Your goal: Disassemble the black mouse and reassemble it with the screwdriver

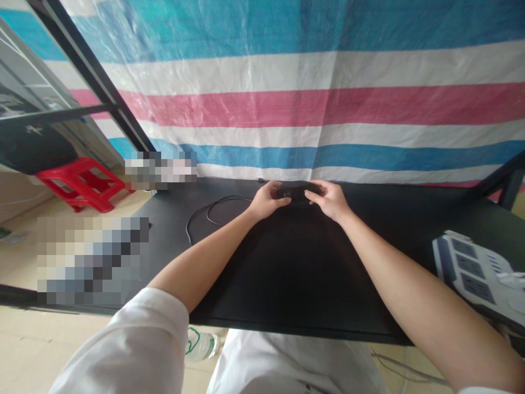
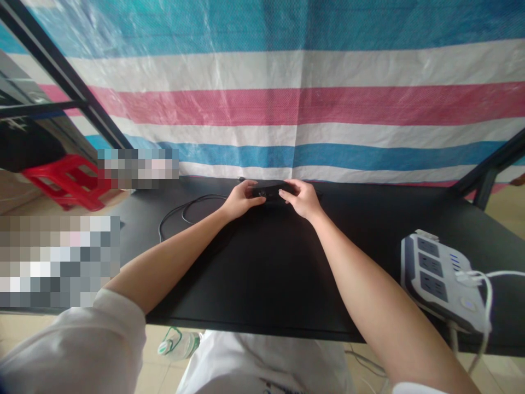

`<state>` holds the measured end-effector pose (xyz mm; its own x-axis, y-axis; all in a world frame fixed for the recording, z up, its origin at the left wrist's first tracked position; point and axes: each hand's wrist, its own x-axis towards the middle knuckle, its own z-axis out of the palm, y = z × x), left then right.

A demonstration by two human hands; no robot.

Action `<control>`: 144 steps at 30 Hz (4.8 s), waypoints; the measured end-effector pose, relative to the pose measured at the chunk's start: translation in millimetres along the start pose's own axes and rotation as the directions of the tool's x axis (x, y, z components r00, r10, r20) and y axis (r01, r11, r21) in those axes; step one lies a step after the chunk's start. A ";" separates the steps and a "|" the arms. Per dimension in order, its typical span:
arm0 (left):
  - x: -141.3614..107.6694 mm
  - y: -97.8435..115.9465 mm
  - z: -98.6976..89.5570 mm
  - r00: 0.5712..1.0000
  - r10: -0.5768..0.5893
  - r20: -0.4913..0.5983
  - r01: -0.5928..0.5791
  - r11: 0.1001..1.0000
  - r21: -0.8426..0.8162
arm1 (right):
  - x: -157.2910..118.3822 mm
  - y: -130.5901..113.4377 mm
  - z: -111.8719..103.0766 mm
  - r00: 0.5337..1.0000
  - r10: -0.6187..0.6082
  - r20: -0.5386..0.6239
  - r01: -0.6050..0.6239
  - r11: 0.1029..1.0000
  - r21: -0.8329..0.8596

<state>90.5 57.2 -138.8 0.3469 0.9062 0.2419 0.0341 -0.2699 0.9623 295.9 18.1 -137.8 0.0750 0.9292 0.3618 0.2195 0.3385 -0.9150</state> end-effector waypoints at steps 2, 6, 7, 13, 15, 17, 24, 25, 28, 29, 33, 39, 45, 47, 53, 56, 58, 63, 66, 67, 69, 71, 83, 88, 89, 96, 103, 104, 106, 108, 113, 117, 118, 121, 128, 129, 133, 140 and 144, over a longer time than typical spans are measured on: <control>-1.2 2.7 0.9 1.000 0.002 0.011 -0.002 1.000 0.014 | 1.7 1.0 -0.5 1.000 0.019 0.012 -0.019 1.000 -0.001; -0.7 4.7 1.7 0.998 -0.048 -0.033 0.048 0.999 0.017 | 5.2 2.4 -13.4 0.988 -0.098 -0.120 0.067 0.968 -0.242; -0.2 4.6 1.7 0.996 -0.065 -0.053 0.066 0.998 0.012 | 5.4 2.2 -18.3 0.973 -0.174 -0.153 0.104 0.918 -0.384; 2.2 2.1 2.1 0.981 -0.142 -0.131 0.147 0.989 0.033 | 2.1 3.4 -33.5 0.985 -0.117 -0.128 -0.060 0.466 -0.883; 2.7 0.5 2.0 0.976 -0.145 -0.164 0.153 0.987 0.041 | 1.9 6.0 -31.6 0.988 0.000 -0.156 -0.142 0.410 -0.901; 3.0 -1.8 1.7 0.971 -0.126 -0.201 0.140 0.989 0.056 | 2.5 8.3 -29.4 0.982 0.071 -0.176 -0.189 0.400 -0.897; 3.5 -5.5 -2.5 0.955 -0.065 -0.289 0.112 0.983 0.149 | 6.1 10.7 -26.3 0.988 0.041 -0.152 -0.154 0.455 -0.877; 3.4 -4.7 -3.6 0.955 -0.034 -0.295 0.097 0.974 0.202 | 6.8 11.6 -26.6 0.989 0.024 -0.143 -0.138 0.460 -0.877; 3.3 -1.9 -5.7 0.959 0.026 -0.283 0.071 0.942 0.327 | 8.3 15.1 -29.2 0.980 0.006 -0.199 -0.180 0.446 -0.877; 3.4 -1.3 -5.6 0.963 0.019 -0.269 0.074 0.941 0.331 | 8.3 15.9 -30.6 0.974 0.018 -0.227 -0.212 0.438 -0.874; 5.2 0.1 -1.8 0.966 -0.088 -0.244 0.129 0.979 0.159 | 5.3 12.2 -33.3 0.968 0.081 -0.238 -0.250 0.415 -0.875; 17.2 6.4 0.4 0.934 -0.228 -0.275 0.239 0.971 0.004 | 0.3 -0.4 -24.5 0.964 0.026 -0.265 -0.241 0.504 -0.829; 32.6 9.5 0.5 0.940 -0.220 -0.260 0.252 0.963 0.094 | -0.3 1.2 -19.0 0.958 -0.210 -0.195 0.024 0.735 -0.677; 34.9 8.3 1.5 0.944 -0.211 -0.253 0.243 0.965 0.102 | -0.7 0.9 -18.6 0.941 -0.248 -0.229 0.049 0.773 -0.632; 32.6 3.0 1.6 0.963 -0.155 -0.220 0.173 0.983 0.064 | 0.0 0.9 -17.4 0.896 -0.273 -0.350 0.026 0.819 -0.573; 31.1 -0.5 -0.3 0.971 -0.118 -0.209 0.133 0.990 0.056 | -0.1 1.4 -14.3 0.885 -0.293 -0.362 0.053 0.836 -0.546; 31.2 -2.6 -1.6 0.973 -0.109 -0.202 0.123 0.991 0.059 | -1.0 0.9 -11.3 0.884 -0.294 -0.362 0.071 0.851 -0.520; 32.5 -4.5 -3.1 0.977 -0.092 -0.190 0.107 0.992 0.072 | -3.8 -2.2 -5.9 0.908 -0.257 -0.330 0.085 0.886 -0.456; 32.4 -4.5 -3.2 0.979 -0.086 -0.184 0.102 0.991 0.082 | -4.3 -3.2 -5.1 0.913 -0.249 -0.322 0.090 0.895 -0.436; 32.3 -4.5 -3.3 0.980 -0.085 -0.181 0.101 0.991 0.085 | -4.3 -3.3 -5.0 0.917 -0.244 -0.316 0.091 0.898 -0.431; 31.7 -4.5 -3.2 0.981 -0.077 -0.177 0.096 0.991 0.098 | -4.4 -3.0 -4.2 0.925 -0.236 -0.297 0.098 0.904 -0.416; 30.8 -4.1 -3.1 0.983 -0.063 -0.171 0.084 0.990 0.117 | -4.6 -2.4 -2.8 0.933 -0.230 -0.277 0.107 0.912 -0.396; 27.8 -2.4 -3.4 0.992 -0.018 -0.128 0.052 0.963 0.265 | -2.2 1.0 0.9 0.923 -0.283 -0.261 0.158 0.896 -0.415; 28.7 -3.4 -3.8 0.993 0.011 -0.117 0.029 0.943 0.331 | -1.5 2.3 1.3 0.914 -0.310 -0.262 0.182 0.890 -0.419; 28.7 -3.6 -3.7 0.993 0.015 -0.116 0.026 0.939 0.344 | -1.5 2.3 1.4 0.913 -0.310 -0.264 0.181 0.890 -0.418; 26.6 -2.8 -2.7 0.990 0.085 -0.115 -0.025 0.894 0.447 | -0.6 3.4 1.4 0.887 -0.383 -0.258 0.213 0.835 -0.507; 18.5 7.9 -0.4 0.967 0.206 -0.148 -0.076 0.792 0.605 | -4.6 -1.3 0.3 0.936 -0.300 -0.183 0.093 0.715 -0.692; 17.4 9.0 0.2 0.964 0.217 -0.155 -0.074 0.776 0.627 | -4.9 -2.4 -0.5 0.946 -0.270 -0.182 0.066 0.704 -0.707; 15.6 10.0 1.3 0.959 0.231 -0.163 -0.068 0.748 0.660 | -4.6 -3.8 -2.3 0.959 -0.223 -0.175 0.025 0.681 -0.732; 14.7 9.8 2.4 0.958 0.236 -0.164 -0.059 0.722 0.689 | -3.6 -3.6 -3.8 0.966 -0.196 -0.167 0.007 0.668 -0.744; 14.9 9.0 3.8 0.963 0.204 -0.177 -0.001 0.660 0.751 | -1.3 1.3 -5.1 0.970 -0.219 -0.110 0.072 0.686 -0.724; 15.5 10.4 3.7 0.967 0.182 -0.181 0.028 0.627 0.779 | -1.7 3.1 -5.4 0.959 -0.268 -0.092 0.121 0.682 -0.721; 15.5 10.7 3.7 0.967 0.181 -0.179 0.029 0.622 0.783 | -1.8 3.4 -5.5 0.956 -0.281 -0.088 0.133 0.680 -0.721; 14.9 11.4 3.9 0.971 0.178 -0.159 0.019 0.607 0.794 | -1.7 5.2 -6.0 0.941 -0.329 -0.072 0.178 0.668 -0.722; 11.8 14.7 5.2 0.974 0.161 -0.157 0.039 0.564 0.825 | 0.0 9.3 -8.8 0.900 -0.434 -0.034 0.279 0.634 -0.721; 11.2 15.5 5.5 0.974 0.157 -0.164 0.051 0.554 0.831 | -0.1 8.5 -9.1 0.900 -0.435 -0.031 0.284 0.640 -0.714; 9.5 17.9 5.8 0.969 0.149 -0.199 0.092 0.532 0.842 | -1.0 3.2 -9.4 0.909 -0.413 -0.053 0.279 0.699 -0.658; 10.4 17.3 5.4 0.966 0.138 -0.219 0.112 0.543 0.833 | -0.8 0.8 -4.4 0.947 -0.294 -0.132 0.180 0.822 -0.541; 10.0 18.4 5.8 0.967 0.131 -0.217 0.114 0.536 0.836 | -1.0 1.7 -1.8 0.971 -0.188 -0.149 0.068 0.811 -0.581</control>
<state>100.0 59.5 -119.4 0.1371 0.9117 0.3873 0.8419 -0.3133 0.4394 297.9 17.5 -139.4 0.1764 0.8163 0.5500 0.7485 0.2516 -0.6135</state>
